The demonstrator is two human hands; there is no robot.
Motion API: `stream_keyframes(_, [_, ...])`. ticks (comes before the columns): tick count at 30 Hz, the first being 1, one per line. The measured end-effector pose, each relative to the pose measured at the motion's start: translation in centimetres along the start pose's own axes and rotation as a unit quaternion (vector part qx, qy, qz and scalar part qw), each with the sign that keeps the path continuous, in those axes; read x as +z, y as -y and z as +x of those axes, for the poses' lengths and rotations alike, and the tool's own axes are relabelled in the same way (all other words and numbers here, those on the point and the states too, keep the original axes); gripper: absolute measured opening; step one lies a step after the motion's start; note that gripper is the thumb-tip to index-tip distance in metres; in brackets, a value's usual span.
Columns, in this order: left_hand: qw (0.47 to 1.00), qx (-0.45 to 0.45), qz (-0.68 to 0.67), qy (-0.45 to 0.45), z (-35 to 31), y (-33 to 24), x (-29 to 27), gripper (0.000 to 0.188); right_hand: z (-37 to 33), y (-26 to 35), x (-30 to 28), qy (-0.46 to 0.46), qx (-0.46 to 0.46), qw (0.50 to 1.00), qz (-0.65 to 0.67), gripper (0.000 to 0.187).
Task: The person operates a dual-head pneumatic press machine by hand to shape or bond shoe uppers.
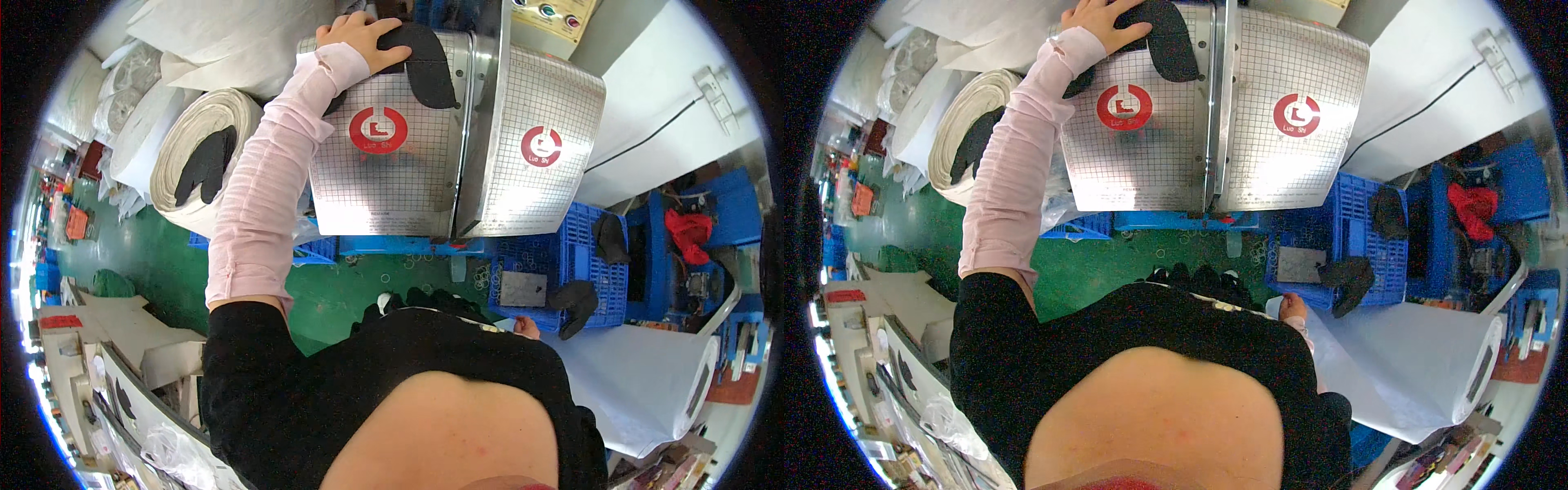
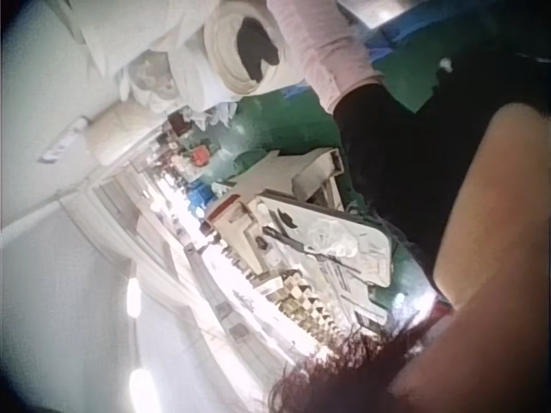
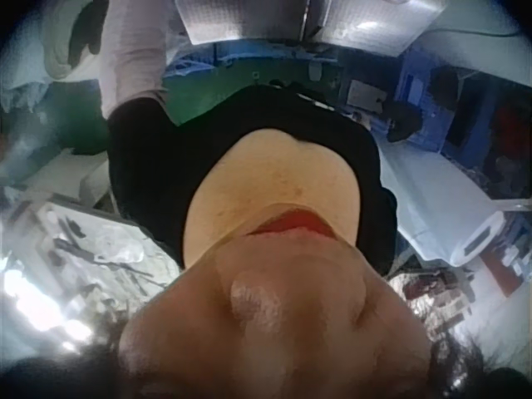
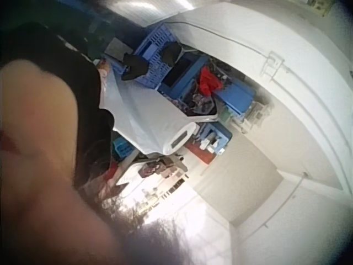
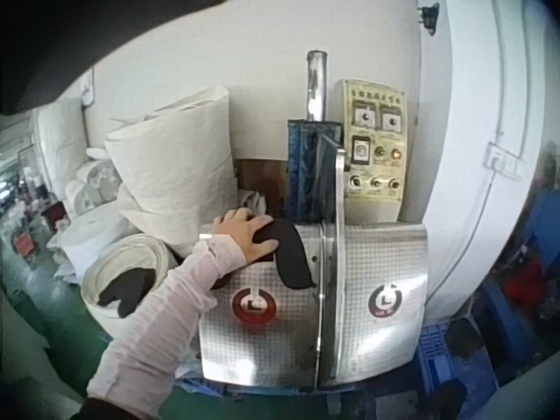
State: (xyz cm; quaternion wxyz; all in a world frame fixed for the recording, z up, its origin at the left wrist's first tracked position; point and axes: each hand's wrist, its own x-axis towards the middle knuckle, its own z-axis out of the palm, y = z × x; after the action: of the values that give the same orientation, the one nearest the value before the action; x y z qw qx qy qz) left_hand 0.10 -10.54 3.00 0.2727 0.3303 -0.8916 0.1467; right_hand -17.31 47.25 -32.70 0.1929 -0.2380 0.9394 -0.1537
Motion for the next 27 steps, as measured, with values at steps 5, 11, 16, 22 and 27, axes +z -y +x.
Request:
stream_keyframes(5, [0.989, -0.019, -0.101, 0.111, 2.5, -3.5, -0.7, 0.062, -0.3, -0.3, 0.9, 0.010, -0.006, 1.000, 0.006, 0.022])
stream_keyframes(11, [0.996, 0.036, -0.075, 0.031, 1.6, -6.6, -2.2, 0.049, -1.1, 0.4, 1.4, 0.033, -0.019, 0.999, -0.022, 0.022])
stream_keyframes(16, [0.975, 0.092, -0.134, -0.152, 0.7, -7.9, 0.6, 0.052, -0.8, 3.5, 0.3, -0.032, -0.049, 0.998, -0.002, 0.022])
stream_keyframes(22, [0.940, 0.159, -0.114, -0.280, -1.7, -8.3, -1.0, 0.039, 5.0, 20.0, -12.9, -0.351, -0.372, 0.853, 0.104, 0.032])
stream_keyframes(27, [0.979, 0.118, -0.069, -0.153, -5.0, -7.0, -0.3, 0.035, 8.1, 35.4, -23.2, -0.410, -0.546, 0.730, -0.025, 0.037])
